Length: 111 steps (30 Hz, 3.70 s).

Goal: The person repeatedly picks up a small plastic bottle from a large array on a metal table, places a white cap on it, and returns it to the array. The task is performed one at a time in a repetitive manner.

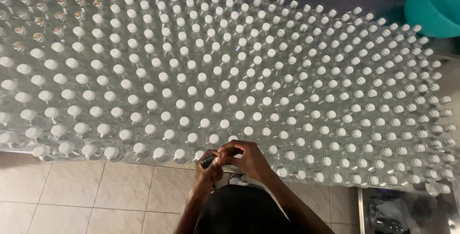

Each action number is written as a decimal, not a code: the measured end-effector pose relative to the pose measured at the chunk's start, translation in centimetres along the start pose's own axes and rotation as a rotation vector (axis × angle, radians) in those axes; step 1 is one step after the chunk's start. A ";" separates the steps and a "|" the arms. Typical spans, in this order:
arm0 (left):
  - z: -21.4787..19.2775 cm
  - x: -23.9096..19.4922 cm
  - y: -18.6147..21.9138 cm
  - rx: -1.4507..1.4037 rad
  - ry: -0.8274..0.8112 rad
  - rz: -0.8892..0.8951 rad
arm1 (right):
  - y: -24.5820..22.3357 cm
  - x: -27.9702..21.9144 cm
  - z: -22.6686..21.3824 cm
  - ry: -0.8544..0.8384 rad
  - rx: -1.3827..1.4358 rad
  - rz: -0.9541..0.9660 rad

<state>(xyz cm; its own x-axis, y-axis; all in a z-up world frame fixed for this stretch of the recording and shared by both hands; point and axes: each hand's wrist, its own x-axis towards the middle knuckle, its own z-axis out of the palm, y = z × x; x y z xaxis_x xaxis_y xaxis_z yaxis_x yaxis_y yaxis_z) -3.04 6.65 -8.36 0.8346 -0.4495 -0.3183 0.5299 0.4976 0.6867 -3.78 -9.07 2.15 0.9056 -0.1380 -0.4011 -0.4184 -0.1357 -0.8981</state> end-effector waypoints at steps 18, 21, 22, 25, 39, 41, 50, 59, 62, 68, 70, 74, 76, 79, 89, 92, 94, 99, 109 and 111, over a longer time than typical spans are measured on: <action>0.2 -1.2 3.2 0.275 0.035 0.096 | 0.1 -0.8 1.3 0.169 -0.024 -0.200; 2.1 -1.9 5.1 0.391 0.153 -0.015 | 0.9 -0.9 1.1 0.201 -0.067 -0.263; 2.1 -1.9 5.1 0.393 0.150 -0.015 | 1.0 -1.0 1.2 0.205 -0.066 -0.264; 2.2 -1.8 5.2 0.392 0.156 0.026 | 1.2 -1.3 1.3 0.213 -0.028 -0.365; 0.8 -1.0 3.4 0.186 0.051 0.125 | 1.1 -2.1 0.2 0.283 0.064 -0.365; 1.7 -1.2 4.3 0.149 0.032 0.103 | 1.4 -2.2 0.0 0.274 0.067 -0.356; 3.0 -0.2 3.4 0.175 -0.030 0.001 | 0.7 -3.6 -1.3 0.250 -0.065 -0.378; 5.0 1.9 3.4 0.235 -0.159 -0.016 | -0.1 -4.1 -4.1 0.239 -0.133 -0.426; 5.0 2.3 2.9 0.259 -0.168 -0.009 | -0.1 -3.9 -4.4 0.208 -0.126 -0.425; 4.8 2.8 3.3 0.278 -0.171 -0.006 | 1.3 -3.0 -5.2 0.123 -0.059 -0.379; 4.6 2.7 3.8 0.288 -0.168 -0.002 | 1.5 -3.0 -5.6 0.110 -0.069 -0.349; 4.4 2.4 4.6 0.312 -0.161 -0.004 | 1.4 -2.9 -5.6 0.052 -0.123 -0.328; 4.2 2.4 4.2 0.316 -0.171 -0.014 | 1.5 -2.8 -5.4 0.035 -0.123 -0.321; 3.3 2.9 2.7 0.282 -0.196 -0.032 | 1.4 -2.6 -5.0 0.026 -0.156 -0.344; 3.0 3.2 2.8 0.240 -0.127 -0.013 | 1.9 -2.1 -5.1 -0.005 -0.082 -0.292; 3.5 3.2 3.7 0.280 -0.126 -0.002 | 2.0 -2.0 -5.9 -0.037 -0.137 -0.295; 3.8 3.3 4.3 0.312 -0.124 0.006 | 1.7 -1.9 -6.3 -0.056 -0.190 -0.301; 3.7 3.5 4.2 0.638 -0.121 0.057 | 2.2 -1.3 -6.6 -0.027 -0.589 -0.401; 3.0 3.3 2.4 1.073 -0.068 0.115 | 4.9 -0.2 -6.4 -0.044 -0.884 -0.366; 2.8 3.5 2.0 1.243 -0.097 0.045 | 5.3 0.1 -6.6 -0.061 -0.926 -0.356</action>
<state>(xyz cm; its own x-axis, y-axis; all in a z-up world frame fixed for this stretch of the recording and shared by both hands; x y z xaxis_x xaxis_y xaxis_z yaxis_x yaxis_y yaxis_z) 0.52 3.94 -6.31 0.8056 -0.5296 -0.2657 -0.0439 -0.5005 0.8646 -6.35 -16.32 -1.50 0.9801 0.1061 -0.1676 0.0122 -0.8755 -0.4830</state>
